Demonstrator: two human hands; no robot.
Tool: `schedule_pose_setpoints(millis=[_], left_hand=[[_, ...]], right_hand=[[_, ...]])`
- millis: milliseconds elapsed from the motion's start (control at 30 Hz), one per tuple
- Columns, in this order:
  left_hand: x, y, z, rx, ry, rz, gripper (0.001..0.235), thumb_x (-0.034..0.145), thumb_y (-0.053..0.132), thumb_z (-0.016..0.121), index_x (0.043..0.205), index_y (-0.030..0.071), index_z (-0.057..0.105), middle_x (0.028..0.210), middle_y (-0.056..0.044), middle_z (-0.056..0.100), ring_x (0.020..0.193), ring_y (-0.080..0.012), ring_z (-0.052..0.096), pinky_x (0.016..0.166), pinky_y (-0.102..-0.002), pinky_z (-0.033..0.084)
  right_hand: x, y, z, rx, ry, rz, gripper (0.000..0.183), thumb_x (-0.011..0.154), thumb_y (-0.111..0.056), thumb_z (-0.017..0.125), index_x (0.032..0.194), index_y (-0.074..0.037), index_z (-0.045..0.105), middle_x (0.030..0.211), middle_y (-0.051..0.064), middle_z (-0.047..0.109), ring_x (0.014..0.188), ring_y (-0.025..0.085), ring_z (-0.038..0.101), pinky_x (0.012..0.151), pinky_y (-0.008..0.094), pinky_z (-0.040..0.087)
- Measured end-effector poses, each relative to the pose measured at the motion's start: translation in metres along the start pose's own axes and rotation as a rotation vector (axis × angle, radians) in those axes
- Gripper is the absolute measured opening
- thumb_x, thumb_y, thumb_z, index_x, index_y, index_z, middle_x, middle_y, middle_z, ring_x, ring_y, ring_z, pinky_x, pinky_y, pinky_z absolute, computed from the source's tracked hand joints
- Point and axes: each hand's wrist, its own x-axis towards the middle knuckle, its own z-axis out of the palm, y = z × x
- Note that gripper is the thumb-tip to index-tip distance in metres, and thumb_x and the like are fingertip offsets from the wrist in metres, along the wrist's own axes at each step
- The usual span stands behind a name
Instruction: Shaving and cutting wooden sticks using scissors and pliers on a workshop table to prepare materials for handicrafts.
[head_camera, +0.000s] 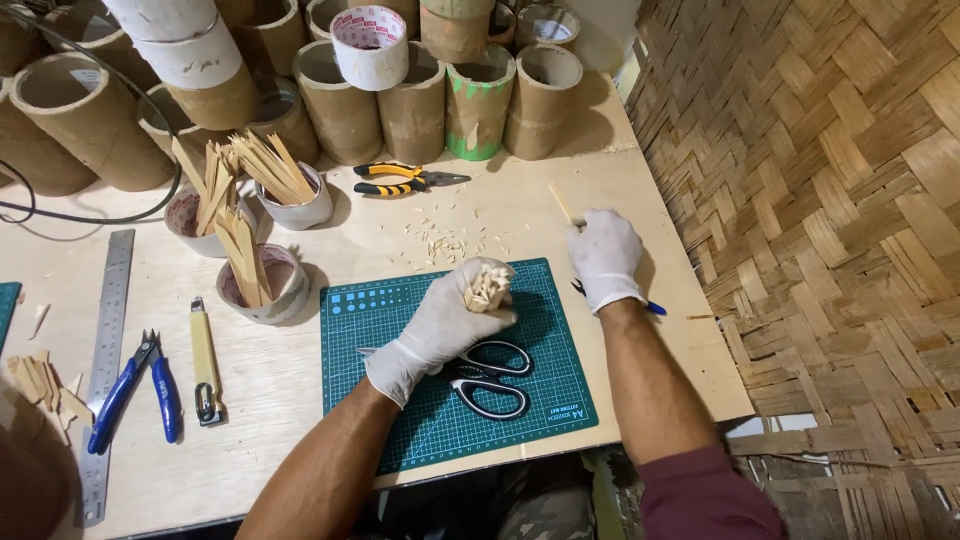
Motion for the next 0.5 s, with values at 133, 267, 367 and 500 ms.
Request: schedule_pose_setpoints(millis=[133,267,367,500], left_hand=[[0.006,-0.028,-0.006,0.109,-0.036,-0.036,0.036,0.063,-0.002,0.086,0.096,0.009,0.077,0.077,-0.008,0.072,0.069,-0.0105,0.061,0.060,-0.025,0.052],[0.003,-0.008,-0.007,0.107,-0.052,-0.037,0.030,0.067,-0.001,0.086,0.094,0.009,0.077,0.079,-0.006,0.071,0.074,-0.0118,0.060,0.069,-0.027,0.053],[0.008,-0.010,-0.014,0.091,-0.019,-0.030,0.030,0.072,0.002,0.084,0.099,0.008,0.073,0.083,-0.005,0.068,0.079,-0.0128,0.058,0.074,-0.030,0.053],[0.013,-0.012,-0.021,-0.024,0.131,0.143,0.030,0.081,-0.003,0.084,0.102,0.010,0.067,0.077,0.003,0.060,0.074,-0.0054,0.054,0.070,-0.020,0.045]], right_hand=[[-0.004,-0.001,-0.013,0.029,-0.067,0.070,0.032,0.082,-0.043,0.061,0.109,-0.037,0.077,0.105,0.001,0.078,0.105,0.029,0.073,0.090,0.044,0.058],[-0.004,0.000,-0.022,-0.021,-0.118,0.109,0.037,0.084,-0.037,0.055,0.111,-0.024,0.078,0.110,0.011,0.077,0.108,0.037,0.071,0.094,0.050,0.056],[-0.014,-0.005,-0.037,0.039,-0.113,0.057,0.036,0.090,-0.035,0.052,0.112,-0.018,0.076,0.109,0.014,0.076,0.107,0.039,0.071,0.095,0.052,0.056],[-0.062,-0.029,-0.065,0.494,-0.162,-0.127,0.030,0.096,-0.031,0.062,0.121,-0.016,0.072,0.106,0.015,0.077,0.088,0.029,0.075,0.087,0.047,0.056]])
